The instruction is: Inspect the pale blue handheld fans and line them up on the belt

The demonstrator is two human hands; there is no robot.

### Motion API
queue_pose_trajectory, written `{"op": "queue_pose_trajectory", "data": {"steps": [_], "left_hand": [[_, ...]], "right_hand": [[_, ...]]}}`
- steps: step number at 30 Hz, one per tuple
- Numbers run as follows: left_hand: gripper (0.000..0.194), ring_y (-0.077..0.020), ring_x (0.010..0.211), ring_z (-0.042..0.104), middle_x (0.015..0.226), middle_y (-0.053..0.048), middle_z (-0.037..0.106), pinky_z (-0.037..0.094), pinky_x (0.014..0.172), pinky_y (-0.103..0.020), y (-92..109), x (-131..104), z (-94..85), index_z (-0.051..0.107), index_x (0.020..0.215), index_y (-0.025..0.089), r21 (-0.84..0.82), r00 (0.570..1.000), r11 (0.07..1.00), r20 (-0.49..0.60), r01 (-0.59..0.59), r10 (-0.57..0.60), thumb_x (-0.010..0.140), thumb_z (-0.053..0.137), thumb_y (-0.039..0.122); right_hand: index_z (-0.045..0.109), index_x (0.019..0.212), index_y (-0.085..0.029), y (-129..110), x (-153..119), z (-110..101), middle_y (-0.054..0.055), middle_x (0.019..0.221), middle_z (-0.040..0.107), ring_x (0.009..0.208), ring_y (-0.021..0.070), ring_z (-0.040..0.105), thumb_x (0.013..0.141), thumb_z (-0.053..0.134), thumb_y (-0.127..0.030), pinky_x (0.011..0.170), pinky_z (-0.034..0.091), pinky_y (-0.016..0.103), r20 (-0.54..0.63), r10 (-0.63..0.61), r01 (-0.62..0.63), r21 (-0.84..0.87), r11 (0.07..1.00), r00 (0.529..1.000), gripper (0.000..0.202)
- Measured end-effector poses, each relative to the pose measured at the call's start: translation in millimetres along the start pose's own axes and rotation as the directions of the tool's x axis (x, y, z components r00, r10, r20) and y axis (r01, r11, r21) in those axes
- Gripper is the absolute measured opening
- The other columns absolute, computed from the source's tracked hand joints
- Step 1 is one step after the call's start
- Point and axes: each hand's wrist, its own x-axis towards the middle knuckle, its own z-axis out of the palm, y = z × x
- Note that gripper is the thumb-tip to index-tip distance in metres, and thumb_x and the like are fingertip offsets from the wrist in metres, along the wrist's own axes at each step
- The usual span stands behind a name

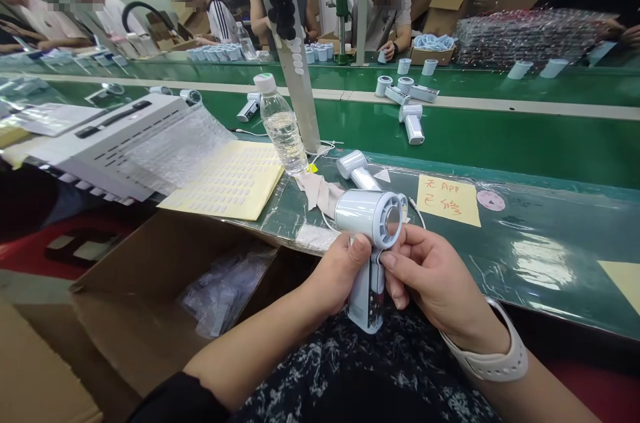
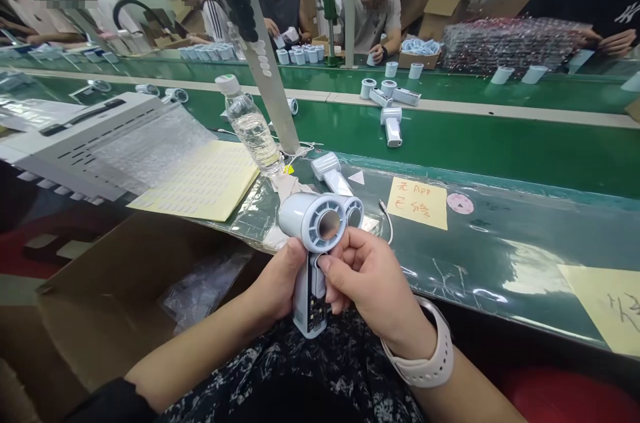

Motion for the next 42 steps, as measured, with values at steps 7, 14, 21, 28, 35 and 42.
{"op": "queue_pose_trajectory", "data": {"steps": [7, 14, 21, 28, 35, 42], "left_hand": [[0.074, -0.0131, 0.041, 0.052, 0.049, -0.005, 0.058, 0.042, 0.043, -0.024, -2.0, -1.6, 4.4, 0.058, 0.058, 0.015, -0.061, 0.998, 0.998, 0.061, 0.011, -0.007, 0.067, 0.051, 0.088], [0.067, -0.0136, 0.043, 0.051, 0.048, -0.002, 0.056, 0.042, 0.044, -0.025, -0.6, 0.1, -3.4, 0.062, 0.066, 0.016, 0.083, 0.989, 0.99, -0.082, -0.115, 0.122, 0.066, 0.06, 0.082], [0.061, -0.0165, 0.057, 0.056, 0.059, -0.003, 0.062, 0.047, 0.059, -0.03, 12.8, -3.0, -0.1, 0.069, 0.067, 0.016, 0.154, 0.95, 0.958, -0.163, -0.241, 0.265, 0.055, 0.074, 0.075], [0.068, -0.014, 0.05, 0.053, 0.055, -0.003, 0.061, 0.045, 0.05, -0.026, 2.0, -2.5, -5.2, 0.066, 0.065, 0.015, -0.084, 0.987, 0.988, -0.107, -0.128, 0.118, 0.058, 0.065, 0.082], [0.073, -0.0124, 0.041, 0.052, 0.048, 0.0, 0.056, 0.044, 0.042, -0.023, -1.2, -0.3, -4.7, 0.058, 0.065, 0.015, -0.521, 0.988, 0.847, 0.151, 0.108, -0.034, 0.066, 0.05, 0.088], [0.071, -0.0215, 0.084, 0.067, 0.09, -0.012, 0.072, 0.053, 0.072, -0.03, 3.7, -3.2, -5.3, 0.057, 0.062, 0.014, -0.535, 0.987, 0.835, 0.155, 0.128, -0.052, 0.071, 0.05, 0.085]], "right_hand": [[0.055, 0.077, -0.019, 3.6, -1.9, 1.8, -0.007, 0.046, 0.057, 0.035, 0.0073, 0.049, 0.077, 0.076, -0.033, 0.038, 0.042, 0.019, -0.024, 0.02, -0.02, 0.021, 1.0, 1.0, 0.025], [0.063, 0.076, -0.019, -3.5, -9.2, 6.9, -0.001, 0.057, 0.064, 0.049, 0.012, 0.059, 0.074, 0.078, -0.038, 0.048, 0.051, 0.024, -0.124, -0.072, 0.051, -0.164, 0.985, 0.99, 0.025], [0.057, 0.07, -0.019, -1.0, -9.0, 8.8, -0.005, 0.05, 0.053, 0.042, 0.0084, 0.047, 0.074, 0.079, -0.051, 0.04, 0.041, 0.021, -0.083, -0.014, 0.004, -0.121, 0.993, 0.996, 0.039], [0.049, 0.075, -0.022, 10.2, -11.1, 8.0, -0.008, 0.048, 0.046, 0.041, 0.0083, 0.043, 0.089, 0.067, -0.044, 0.042, 0.036, 0.02, 0.113, -0.128, 0.112, 0.139, 0.984, 0.985, 0.032], [0.059, 0.073, -0.021, -1.8, -19.8, 2.2, 0.004, 0.087, 0.068, 0.069, 0.0147, 0.063, 0.086, 0.073, -0.03, 0.057, 0.054, 0.025, 0.15, -0.24, 0.187, 0.3, 0.935, 0.959, 0.021], [0.07, 0.09, -0.028, -6.6, -25.5, -19.7, -0.001, 0.066, 0.067, 0.055, 0.0116, 0.06, 0.081, 0.078, -0.022, 0.049, 0.051, 0.021, -0.053, -0.361, 0.365, 0.115, 0.924, 0.931, 0.013]]}}
